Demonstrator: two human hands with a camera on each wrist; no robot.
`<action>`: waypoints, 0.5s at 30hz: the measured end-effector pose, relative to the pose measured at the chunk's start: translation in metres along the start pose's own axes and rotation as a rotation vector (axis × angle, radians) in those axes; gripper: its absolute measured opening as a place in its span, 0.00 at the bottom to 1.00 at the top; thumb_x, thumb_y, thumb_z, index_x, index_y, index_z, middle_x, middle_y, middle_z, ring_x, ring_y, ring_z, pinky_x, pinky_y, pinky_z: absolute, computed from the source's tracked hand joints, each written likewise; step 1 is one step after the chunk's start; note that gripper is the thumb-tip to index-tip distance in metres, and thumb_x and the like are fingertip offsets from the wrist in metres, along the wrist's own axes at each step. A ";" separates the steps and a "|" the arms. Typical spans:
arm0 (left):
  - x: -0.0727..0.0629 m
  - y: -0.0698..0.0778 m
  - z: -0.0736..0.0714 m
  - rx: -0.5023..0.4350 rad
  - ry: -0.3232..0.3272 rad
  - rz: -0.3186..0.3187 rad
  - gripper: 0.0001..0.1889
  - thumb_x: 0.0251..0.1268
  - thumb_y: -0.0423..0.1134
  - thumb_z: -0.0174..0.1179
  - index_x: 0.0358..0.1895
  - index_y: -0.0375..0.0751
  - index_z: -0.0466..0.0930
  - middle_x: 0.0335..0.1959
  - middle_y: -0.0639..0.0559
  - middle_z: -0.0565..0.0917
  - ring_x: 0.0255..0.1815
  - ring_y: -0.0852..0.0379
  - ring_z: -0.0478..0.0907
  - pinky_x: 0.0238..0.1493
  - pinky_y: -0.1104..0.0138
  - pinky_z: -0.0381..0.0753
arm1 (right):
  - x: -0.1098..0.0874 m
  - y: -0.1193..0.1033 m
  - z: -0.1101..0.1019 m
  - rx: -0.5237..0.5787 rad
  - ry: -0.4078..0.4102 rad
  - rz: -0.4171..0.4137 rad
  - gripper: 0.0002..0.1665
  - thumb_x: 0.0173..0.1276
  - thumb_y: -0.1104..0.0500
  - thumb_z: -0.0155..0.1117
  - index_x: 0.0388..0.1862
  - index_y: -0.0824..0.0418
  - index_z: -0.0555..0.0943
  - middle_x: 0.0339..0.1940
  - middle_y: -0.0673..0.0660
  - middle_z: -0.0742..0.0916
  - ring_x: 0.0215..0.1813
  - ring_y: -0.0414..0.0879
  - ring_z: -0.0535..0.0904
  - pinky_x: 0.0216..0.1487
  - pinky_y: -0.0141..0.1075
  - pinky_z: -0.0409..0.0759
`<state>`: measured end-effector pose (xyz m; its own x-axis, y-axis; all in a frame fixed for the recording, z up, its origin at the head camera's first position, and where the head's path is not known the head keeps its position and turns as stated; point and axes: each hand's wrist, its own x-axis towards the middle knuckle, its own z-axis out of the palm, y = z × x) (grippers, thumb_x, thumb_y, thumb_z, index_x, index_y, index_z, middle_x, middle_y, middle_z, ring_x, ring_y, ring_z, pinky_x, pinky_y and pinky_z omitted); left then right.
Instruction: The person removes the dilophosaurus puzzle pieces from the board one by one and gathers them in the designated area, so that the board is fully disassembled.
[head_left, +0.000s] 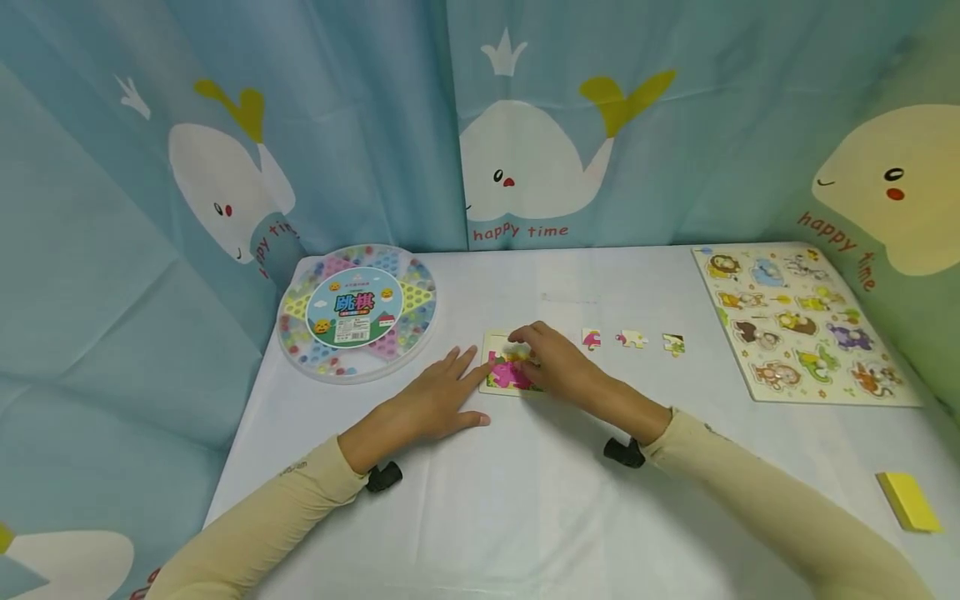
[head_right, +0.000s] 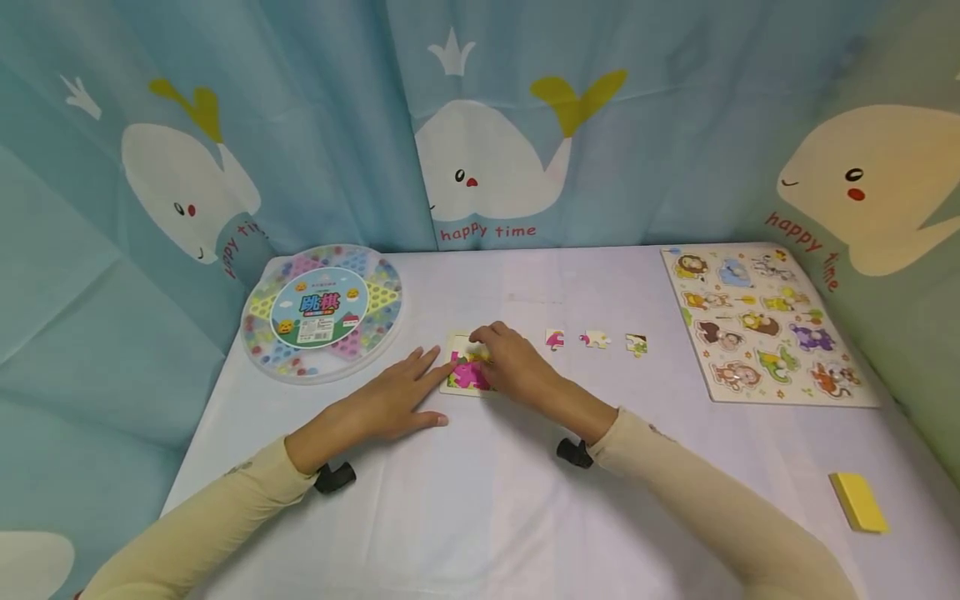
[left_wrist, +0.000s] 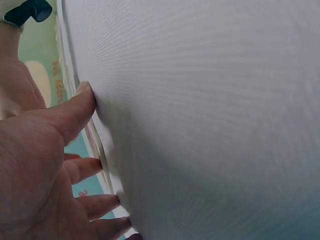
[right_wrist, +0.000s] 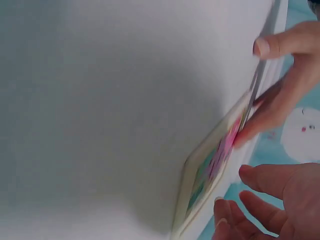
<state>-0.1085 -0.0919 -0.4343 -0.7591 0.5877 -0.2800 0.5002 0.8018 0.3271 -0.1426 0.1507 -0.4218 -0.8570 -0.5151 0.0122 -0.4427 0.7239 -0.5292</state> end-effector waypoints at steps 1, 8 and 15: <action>0.000 0.000 0.000 0.003 0.000 0.003 0.45 0.76 0.64 0.59 0.87 0.51 0.52 0.88 0.40 0.47 0.88 0.35 0.44 0.84 0.45 0.55 | 0.002 -0.003 0.003 -0.004 0.000 -0.017 0.25 0.72 0.67 0.71 0.66 0.68 0.78 0.62 0.66 0.83 0.56 0.56 0.84 0.63 0.49 0.85; -0.001 0.001 0.000 0.011 0.007 0.011 0.44 0.77 0.64 0.57 0.87 0.49 0.52 0.88 0.39 0.48 0.87 0.35 0.44 0.84 0.44 0.54 | 0.008 -0.009 0.018 -0.019 -0.006 -0.079 0.23 0.70 0.68 0.73 0.62 0.70 0.80 0.55 0.65 0.86 0.54 0.55 0.85 0.61 0.47 0.85; -0.004 0.003 0.000 0.031 0.019 0.013 0.42 0.78 0.63 0.56 0.86 0.46 0.56 0.87 0.37 0.51 0.86 0.32 0.48 0.83 0.43 0.56 | 0.009 -0.014 0.021 -0.084 0.007 -0.103 0.20 0.69 0.70 0.73 0.58 0.71 0.82 0.50 0.64 0.86 0.51 0.55 0.84 0.60 0.47 0.86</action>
<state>-0.1036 -0.0914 -0.4324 -0.7599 0.5965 -0.2584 0.5227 0.7969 0.3027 -0.1393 0.1264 -0.4322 -0.8074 -0.5860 0.0687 -0.5488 0.7032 -0.4519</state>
